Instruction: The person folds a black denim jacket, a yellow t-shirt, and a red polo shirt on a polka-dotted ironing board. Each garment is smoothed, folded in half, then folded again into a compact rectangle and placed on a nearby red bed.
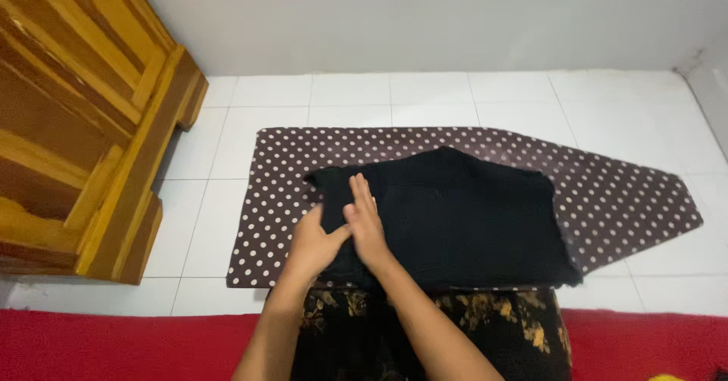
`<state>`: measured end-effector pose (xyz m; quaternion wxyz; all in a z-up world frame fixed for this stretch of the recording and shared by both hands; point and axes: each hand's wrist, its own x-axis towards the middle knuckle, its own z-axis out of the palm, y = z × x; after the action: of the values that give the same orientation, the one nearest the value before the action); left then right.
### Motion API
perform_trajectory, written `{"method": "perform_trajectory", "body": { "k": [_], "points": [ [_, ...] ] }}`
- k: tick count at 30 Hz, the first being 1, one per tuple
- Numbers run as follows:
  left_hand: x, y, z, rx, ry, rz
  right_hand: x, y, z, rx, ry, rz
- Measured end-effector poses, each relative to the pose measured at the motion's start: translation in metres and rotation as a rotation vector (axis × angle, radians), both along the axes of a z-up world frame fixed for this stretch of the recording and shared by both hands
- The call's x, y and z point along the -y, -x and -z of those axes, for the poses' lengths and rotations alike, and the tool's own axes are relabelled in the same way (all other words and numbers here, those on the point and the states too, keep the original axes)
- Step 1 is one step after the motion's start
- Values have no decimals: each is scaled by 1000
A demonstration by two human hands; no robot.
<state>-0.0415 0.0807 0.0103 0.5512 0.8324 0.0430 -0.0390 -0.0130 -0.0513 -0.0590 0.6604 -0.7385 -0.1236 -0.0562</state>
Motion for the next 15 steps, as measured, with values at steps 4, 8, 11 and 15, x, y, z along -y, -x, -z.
{"method": "perform_trajectory", "body": {
  "k": [4, 8, 11, 15],
  "points": [
    [37, -10, -1, 91, 31, 253, 35, 0, 58, -362, -941, -60],
    [67, -8, -1, 306, -257, 193, 52, -26, 120, -209, -1345, -438],
    [80, -2, -2, 330, -251, 174, 60, -39, 149, -325, -1104, -241],
    [89, 4, 0, 507, -305, 59, 73, -46, 157, -361, -1367, -240]
  ]
}}
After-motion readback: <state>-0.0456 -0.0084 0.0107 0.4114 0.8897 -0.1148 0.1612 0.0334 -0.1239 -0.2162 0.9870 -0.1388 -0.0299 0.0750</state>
